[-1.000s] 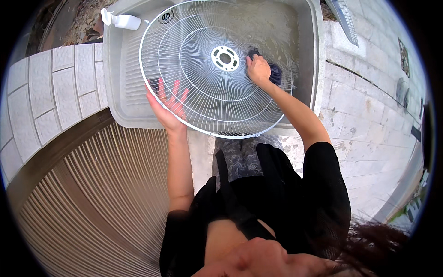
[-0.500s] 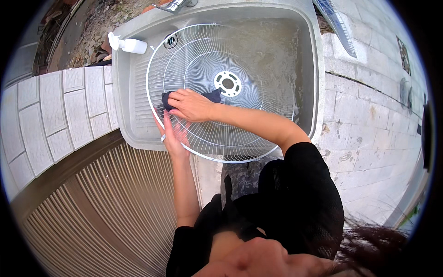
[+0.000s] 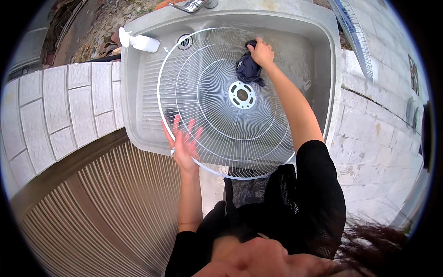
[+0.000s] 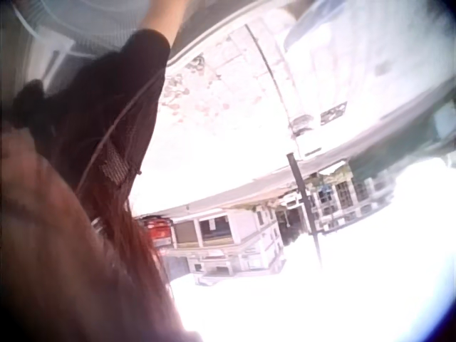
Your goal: The person washes a fan grille and fan blades in an outdoor sink with water using a cloth, scrubbing the surfaces of the parts.
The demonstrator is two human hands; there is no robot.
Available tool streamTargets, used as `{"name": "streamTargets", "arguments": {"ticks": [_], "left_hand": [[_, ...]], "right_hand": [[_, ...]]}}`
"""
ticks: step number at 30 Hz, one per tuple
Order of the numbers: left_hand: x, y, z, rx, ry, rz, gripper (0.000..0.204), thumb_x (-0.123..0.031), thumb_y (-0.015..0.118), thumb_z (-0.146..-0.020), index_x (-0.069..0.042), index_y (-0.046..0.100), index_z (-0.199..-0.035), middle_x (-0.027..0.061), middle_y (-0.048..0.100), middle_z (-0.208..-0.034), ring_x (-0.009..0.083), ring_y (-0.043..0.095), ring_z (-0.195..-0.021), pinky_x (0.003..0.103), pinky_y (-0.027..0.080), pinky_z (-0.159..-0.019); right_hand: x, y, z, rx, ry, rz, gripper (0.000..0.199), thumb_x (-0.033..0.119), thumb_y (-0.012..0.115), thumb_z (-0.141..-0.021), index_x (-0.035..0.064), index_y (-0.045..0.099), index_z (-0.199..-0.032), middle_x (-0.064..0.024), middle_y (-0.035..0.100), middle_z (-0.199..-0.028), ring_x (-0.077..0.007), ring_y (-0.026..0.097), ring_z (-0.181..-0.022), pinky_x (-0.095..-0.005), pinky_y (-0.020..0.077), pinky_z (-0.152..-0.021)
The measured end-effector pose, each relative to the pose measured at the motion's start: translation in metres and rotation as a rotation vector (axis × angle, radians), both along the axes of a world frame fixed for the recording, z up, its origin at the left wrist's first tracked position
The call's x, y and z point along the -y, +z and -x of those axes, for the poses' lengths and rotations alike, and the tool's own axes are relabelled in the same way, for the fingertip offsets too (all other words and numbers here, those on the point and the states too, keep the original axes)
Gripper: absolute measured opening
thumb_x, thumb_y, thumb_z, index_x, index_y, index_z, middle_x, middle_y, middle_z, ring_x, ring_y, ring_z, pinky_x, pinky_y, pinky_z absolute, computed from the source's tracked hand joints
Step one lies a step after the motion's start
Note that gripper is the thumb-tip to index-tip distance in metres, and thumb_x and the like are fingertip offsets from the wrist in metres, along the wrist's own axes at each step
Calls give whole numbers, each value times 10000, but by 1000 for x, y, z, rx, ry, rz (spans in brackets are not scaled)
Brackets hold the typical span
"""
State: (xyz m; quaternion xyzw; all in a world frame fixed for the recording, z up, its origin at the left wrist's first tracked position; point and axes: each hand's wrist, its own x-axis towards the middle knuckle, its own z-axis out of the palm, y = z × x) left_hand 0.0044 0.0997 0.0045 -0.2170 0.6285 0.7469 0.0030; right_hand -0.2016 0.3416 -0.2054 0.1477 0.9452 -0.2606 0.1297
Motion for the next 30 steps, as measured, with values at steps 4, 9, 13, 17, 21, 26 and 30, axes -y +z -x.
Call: {"name": "streamTargets", "arguments": {"ticks": [4,9,13,17,21,26,30], "left_hand": [[-2,0,1,9,25,-21,614,-244,385,-916,-159,49,-1424,161,251,-1405,402,395,-1196,513,408,-918],[-5,6,2,25,22,-24,619,-215,376,-908,-157,41,-1425,153,234,-1417,405,376,-1211,513,399,-931],[2,1,0,17,15,-52,617,-144,345,-897,-144,28,-1426,150,233,-1413,387,393,-1202,507,406,-929],[1,0,0,-19,-26,-47,615,-149,338,-897,-143,23,-1426,163,225,-1419,413,380,-1204,519,408,-929],[-1,4,1,-10,-44,17,603,-193,352,-916,-144,32,-1425,168,228,-1420,425,378,-1200,522,407,-924],[3,0,-2,21,15,-6,603,-248,384,-930,-144,52,-1422,157,277,-1393,391,409,-1178,493,425,-900],[2,1,1,7,-3,-7,625,-254,405,-926,-149,45,-1426,155,284,-1390,380,416,-1174,472,451,-874]], "right_hand": [[30,19,-49,23,-17,183,711,657,461,-778,284,314,-1365,-234,298,-1381,-450,258,-1261,-620,225,-980],[10,-17,-29,145,-228,-76,588,516,479,-811,196,429,-1302,-134,419,-1326,-360,364,-1218,-481,312,-993],[46,-7,9,51,-412,205,471,414,408,-884,86,487,-1213,-202,466,-1253,-407,436,-1147,-485,368,-940],[105,52,22,-158,-85,465,398,361,392,-888,49,536,-1087,-203,487,-1206,-400,518,-1034,-475,419,-870],[151,106,-19,-263,110,646,311,298,408,-880,22,541,-932,-178,522,-1011,-393,548,-886,-484,435,-767],[148,140,-132,-301,507,818,215,236,526,-806,24,526,-846,-135,500,-880,-343,559,-795,-427,464,-648],[69,120,-209,-411,859,511,193,212,614,-717,64,520,-797,-96,467,-818,-261,541,-740,-385,471,-602]]}}
